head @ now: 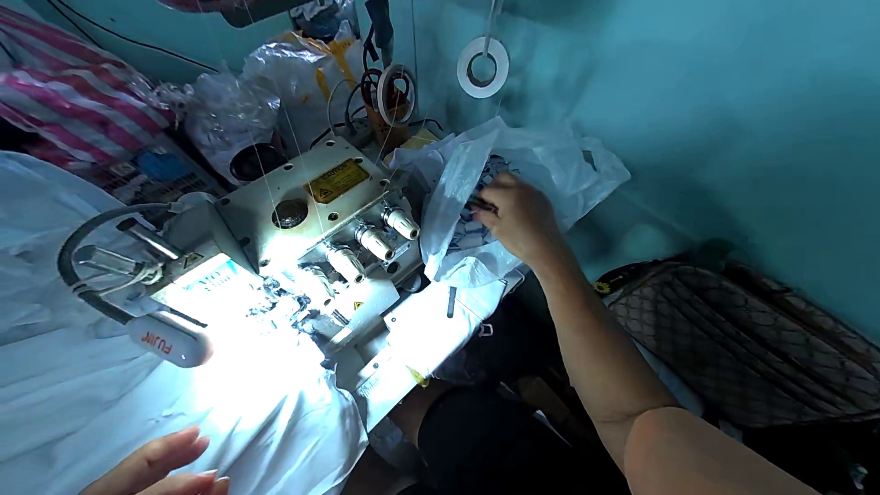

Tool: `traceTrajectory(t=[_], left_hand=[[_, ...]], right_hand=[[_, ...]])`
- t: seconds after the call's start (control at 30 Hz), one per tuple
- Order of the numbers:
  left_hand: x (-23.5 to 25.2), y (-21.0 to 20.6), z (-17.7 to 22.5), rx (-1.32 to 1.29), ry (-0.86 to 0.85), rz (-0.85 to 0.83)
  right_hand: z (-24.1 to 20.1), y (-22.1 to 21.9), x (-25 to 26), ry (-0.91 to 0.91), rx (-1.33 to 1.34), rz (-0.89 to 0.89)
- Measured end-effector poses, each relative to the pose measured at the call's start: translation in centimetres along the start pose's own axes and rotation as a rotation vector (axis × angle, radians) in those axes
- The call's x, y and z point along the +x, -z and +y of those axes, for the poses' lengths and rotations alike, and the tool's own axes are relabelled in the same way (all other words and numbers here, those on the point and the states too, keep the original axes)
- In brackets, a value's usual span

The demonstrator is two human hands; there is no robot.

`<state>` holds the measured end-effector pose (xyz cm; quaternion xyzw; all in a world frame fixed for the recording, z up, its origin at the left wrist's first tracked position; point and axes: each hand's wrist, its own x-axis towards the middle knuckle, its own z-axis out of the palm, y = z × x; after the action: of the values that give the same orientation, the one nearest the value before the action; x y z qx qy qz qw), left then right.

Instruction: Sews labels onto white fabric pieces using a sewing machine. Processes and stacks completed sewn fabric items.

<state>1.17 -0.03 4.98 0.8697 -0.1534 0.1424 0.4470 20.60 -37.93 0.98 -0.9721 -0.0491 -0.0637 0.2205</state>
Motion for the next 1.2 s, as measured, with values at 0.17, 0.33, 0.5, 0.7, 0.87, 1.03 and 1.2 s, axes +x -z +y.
traceTrajectory(t=[0.17,0.33,0.5,0.7,0.87,1.03,1.2], left_hand=[[-0.5,-2.5,2.7,-0.254,0.080,-0.067],[-1.5,-9.8,3.8,-0.659,0.140,-0.184],[-2.3,-12.5,3.1,-0.984,0.476,0.071],[-3.3,-12.1,-0.4,-0.678,0.752,0.410],[-5.5,-12.0,-4.7,-0.481,0.691,0.441],[-6.1,-12.6,-5.5,-0.484,0.621,0.450],[-5.9,-12.6,-5.3,-0.523,0.610,0.461]], right_hand=[[1.4,1.3,-1.7,0.193,0.080,0.328],[-1.8,2.3,-7.5,0.443,0.089,0.567],[-8.0,-4.5,-14.6,0.937,0.411,0.396],[-10.1,-11.9,-13.9,1.054,0.558,0.243],[-9.1,-12.8,-12.6,0.649,0.651,-0.029],[-7.3,-12.9,-13.5,0.544,0.524,-0.212],[-6.8,-16.2,-15.9,0.781,0.358,-0.130]])
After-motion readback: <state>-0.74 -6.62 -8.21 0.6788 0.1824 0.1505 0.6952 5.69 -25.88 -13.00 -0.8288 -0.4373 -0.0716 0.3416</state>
